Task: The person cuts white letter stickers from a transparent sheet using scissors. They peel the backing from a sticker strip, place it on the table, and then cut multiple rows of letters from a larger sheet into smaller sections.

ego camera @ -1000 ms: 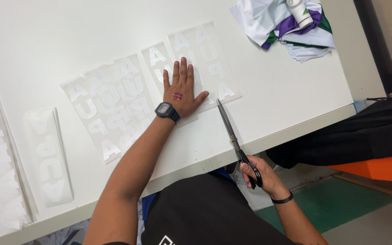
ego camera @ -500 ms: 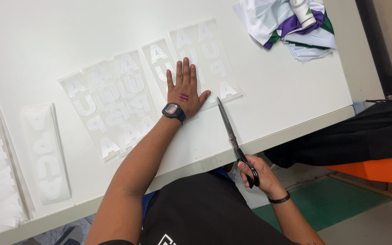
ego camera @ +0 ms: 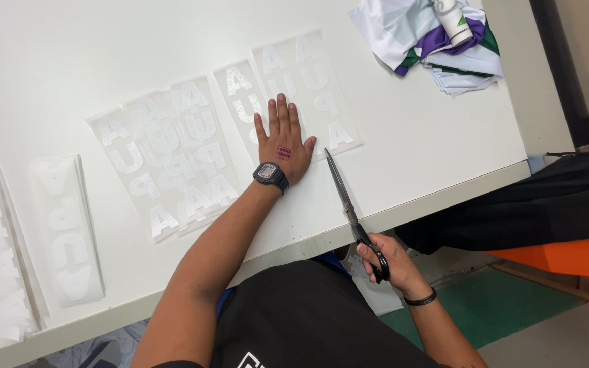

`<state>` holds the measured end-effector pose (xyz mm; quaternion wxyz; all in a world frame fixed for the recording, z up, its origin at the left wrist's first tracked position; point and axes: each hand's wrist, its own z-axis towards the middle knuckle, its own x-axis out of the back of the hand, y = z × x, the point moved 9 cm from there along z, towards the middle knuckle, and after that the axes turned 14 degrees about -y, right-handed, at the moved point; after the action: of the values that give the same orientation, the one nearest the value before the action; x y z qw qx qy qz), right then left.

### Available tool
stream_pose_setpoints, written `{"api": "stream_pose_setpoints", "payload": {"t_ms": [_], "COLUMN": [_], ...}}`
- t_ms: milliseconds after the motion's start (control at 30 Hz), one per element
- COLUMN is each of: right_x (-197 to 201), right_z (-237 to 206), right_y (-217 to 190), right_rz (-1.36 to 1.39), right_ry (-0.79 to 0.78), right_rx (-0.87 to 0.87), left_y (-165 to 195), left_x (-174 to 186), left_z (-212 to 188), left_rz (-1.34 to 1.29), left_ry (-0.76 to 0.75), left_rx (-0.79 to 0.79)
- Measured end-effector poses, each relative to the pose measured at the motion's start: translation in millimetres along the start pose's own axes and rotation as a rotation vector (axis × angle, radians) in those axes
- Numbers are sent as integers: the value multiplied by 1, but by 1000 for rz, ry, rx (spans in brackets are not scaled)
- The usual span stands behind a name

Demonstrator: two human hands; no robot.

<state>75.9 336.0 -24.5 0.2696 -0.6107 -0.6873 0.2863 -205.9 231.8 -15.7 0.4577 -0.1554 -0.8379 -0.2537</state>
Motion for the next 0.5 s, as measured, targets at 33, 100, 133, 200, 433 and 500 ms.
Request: {"api": "stream_pose_setpoints", "payload": {"t_ms": [33,100,133,200,433,500], "right_x": [0,1,2,2,0,-1], "right_z": [1,2,3,3,7,10], "right_y": [-1,-3,-5,-8,-21,-24], "right_rz": [-8,-26,-33,-48,-26,3], "right_ry": [-5,-6,2,7,24,19], "right_rx": [4,13,16,20,6,8], "left_y": [-1,-2,-1,-1,-1,0], "left_x": [-1,-2,-1,-1,0,-1], "left_z": [1,1,1,1,0,0], "left_rz": [7,10,13,15,38,32], "left_ry": [-9,-6,-4,-9,-17,-21], "left_rx": [2,2,-1,2,8,3]}}
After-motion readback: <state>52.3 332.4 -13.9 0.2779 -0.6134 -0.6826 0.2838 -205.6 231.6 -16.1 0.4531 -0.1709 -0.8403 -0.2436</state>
